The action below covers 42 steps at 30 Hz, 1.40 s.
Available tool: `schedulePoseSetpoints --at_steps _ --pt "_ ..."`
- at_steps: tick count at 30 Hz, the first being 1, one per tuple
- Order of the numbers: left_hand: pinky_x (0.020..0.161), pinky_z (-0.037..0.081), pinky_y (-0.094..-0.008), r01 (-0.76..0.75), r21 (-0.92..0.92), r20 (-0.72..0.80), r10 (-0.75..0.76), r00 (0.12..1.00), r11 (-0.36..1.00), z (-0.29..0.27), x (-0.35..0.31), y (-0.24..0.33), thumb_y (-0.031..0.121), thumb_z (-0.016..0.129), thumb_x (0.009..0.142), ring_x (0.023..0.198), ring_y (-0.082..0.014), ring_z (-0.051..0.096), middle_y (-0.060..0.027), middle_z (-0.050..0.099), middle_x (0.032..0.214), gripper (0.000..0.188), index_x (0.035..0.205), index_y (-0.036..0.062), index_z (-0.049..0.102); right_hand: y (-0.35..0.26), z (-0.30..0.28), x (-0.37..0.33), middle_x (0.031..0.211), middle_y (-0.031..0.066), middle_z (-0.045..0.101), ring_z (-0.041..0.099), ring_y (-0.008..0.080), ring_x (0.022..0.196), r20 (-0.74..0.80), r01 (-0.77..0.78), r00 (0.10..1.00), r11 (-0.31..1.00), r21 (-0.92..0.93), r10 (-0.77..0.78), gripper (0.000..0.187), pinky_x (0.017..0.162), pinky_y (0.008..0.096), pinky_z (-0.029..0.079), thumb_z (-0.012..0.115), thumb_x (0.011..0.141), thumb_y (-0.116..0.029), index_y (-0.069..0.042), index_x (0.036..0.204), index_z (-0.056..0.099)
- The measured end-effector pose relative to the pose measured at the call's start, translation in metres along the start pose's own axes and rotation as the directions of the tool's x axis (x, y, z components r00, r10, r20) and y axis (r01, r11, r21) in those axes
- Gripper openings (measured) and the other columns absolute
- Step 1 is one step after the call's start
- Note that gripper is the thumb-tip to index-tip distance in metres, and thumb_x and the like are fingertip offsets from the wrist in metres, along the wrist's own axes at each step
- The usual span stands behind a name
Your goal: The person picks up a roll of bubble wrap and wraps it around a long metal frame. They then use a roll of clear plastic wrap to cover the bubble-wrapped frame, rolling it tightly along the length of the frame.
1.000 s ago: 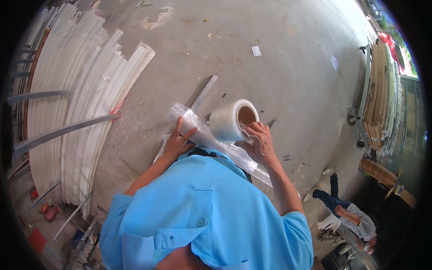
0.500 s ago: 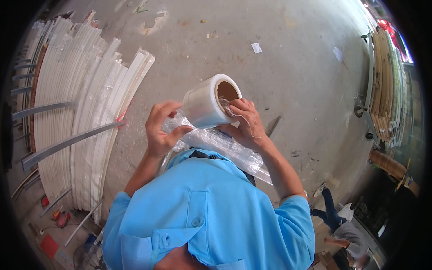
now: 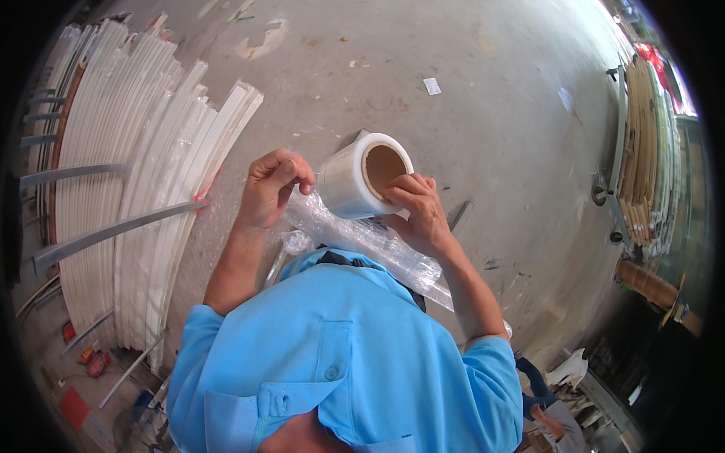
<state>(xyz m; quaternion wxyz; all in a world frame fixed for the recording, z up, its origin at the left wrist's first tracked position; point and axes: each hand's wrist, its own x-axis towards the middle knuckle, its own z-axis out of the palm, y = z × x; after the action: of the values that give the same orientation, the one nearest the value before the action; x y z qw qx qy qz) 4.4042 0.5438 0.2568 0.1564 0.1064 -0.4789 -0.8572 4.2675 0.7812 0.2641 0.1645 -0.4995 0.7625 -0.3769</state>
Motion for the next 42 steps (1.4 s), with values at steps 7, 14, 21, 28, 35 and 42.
schedulePoseSetpoints --at_steps 7,14,21,28,35,42 --pt "0.049 0.031 -0.0217 0.319 0.008 -0.371 -0.294 0.881 0.948 -0.038 -0.013 -0.021 0.030 0.060 0.099 0.051 -0.0050 0.040 0.0040 0.045 0.059 0.026 0.084 0.0091 0.060 -0.003 0.015 -0.007 0.105 -0.0013 0.061 0.058 0.0165 0.106 0.045 0.376 0.922 0.866 -0.330 -0.384 0.033 0.087 0.0377 0.039 0.077 0.066 -0.008 -0.015 0.098 0.071" --pt "0.041 0.030 -0.0204 0.673 -0.178 0.108 -0.666 0.738 0.718 -0.054 -0.013 -0.039 0.043 0.069 0.092 0.045 -0.0038 0.039 0.0061 0.048 0.059 0.040 0.100 0.0043 0.067 -0.011 0.002 0.000 0.114 -0.0005 0.059 0.054 0.0173 0.114 0.228 0.531 0.847 0.765 -0.364 -0.479 0.040 0.091 0.0406 0.041 0.078 0.065 -0.016 -0.016 0.104 0.071" --pt "0.085 0.055 -0.0303 0.298 -0.210 0.191 -0.259 0.947 0.931 -0.040 0.004 0.000 0.023 0.073 0.090 0.091 -0.0149 0.068 -0.0090 0.072 0.100 0.031 0.109 -0.0021 0.069 -0.010 -0.004 0.019 0.139 0.0134 0.046 0.042 0.0320 0.131 -0.383 0.182 0.924 0.882 0.434 -0.003 0.094 0.102 0.0490 0.040 0.094 0.044 -0.047 -0.010 0.124 0.062" --pt "0.064 0.041 -0.0202 0.152 0.302 0.232 -0.227 0.946 0.941 -0.015 -0.008 0.023 0.025 0.078 0.085 0.072 -0.0055 0.053 0.0004 0.064 0.078 0.034 0.104 -0.0019 0.071 0.020 0.004 0.043 0.135 0.0154 0.059 0.055 0.0261 0.126 0.103 -0.271 0.959 0.751 0.602 0.264 0.076 0.108 0.0386 0.040 0.084 0.074 -0.020 0.000 0.139 0.052" --pt "0.047 0.032 -0.0212 0.450 0.263 -0.076 -0.446 0.892 0.854 -0.041 -0.047 -0.011 0.026 0.073 0.089 0.058 -0.0015 0.046 0.0028 0.059 0.071 0.025 0.092 0.0014 0.072 -0.002 -0.003 0.054 0.128 0.0101 0.066 0.065 0.0255 0.114 -0.272 -0.051 0.962 0.994 -0.092 0.024 0.059 0.097 0.0357 0.052 0.074 0.076 0.001 -0.009 0.132 0.061" --pt "0.049 0.033 -0.0186 0.565 -0.037 -0.166 -0.562 0.810 0.824 -0.080 -0.131 -0.040 0.027 0.069 0.093 0.056 -0.0019 0.044 0.0024 0.062 0.073 0.024 0.085 0.0046 0.070 -0.001 0.012 0.064 0.124 0.0133 0.066 0.068 0.0269 0.108 -0.202 0.239 0.894 0.807 -0.540 -0.400 0.066 0.084 0.0362 0.060 0.081 0.068 -0.005 -0.013 0.130 0.062"
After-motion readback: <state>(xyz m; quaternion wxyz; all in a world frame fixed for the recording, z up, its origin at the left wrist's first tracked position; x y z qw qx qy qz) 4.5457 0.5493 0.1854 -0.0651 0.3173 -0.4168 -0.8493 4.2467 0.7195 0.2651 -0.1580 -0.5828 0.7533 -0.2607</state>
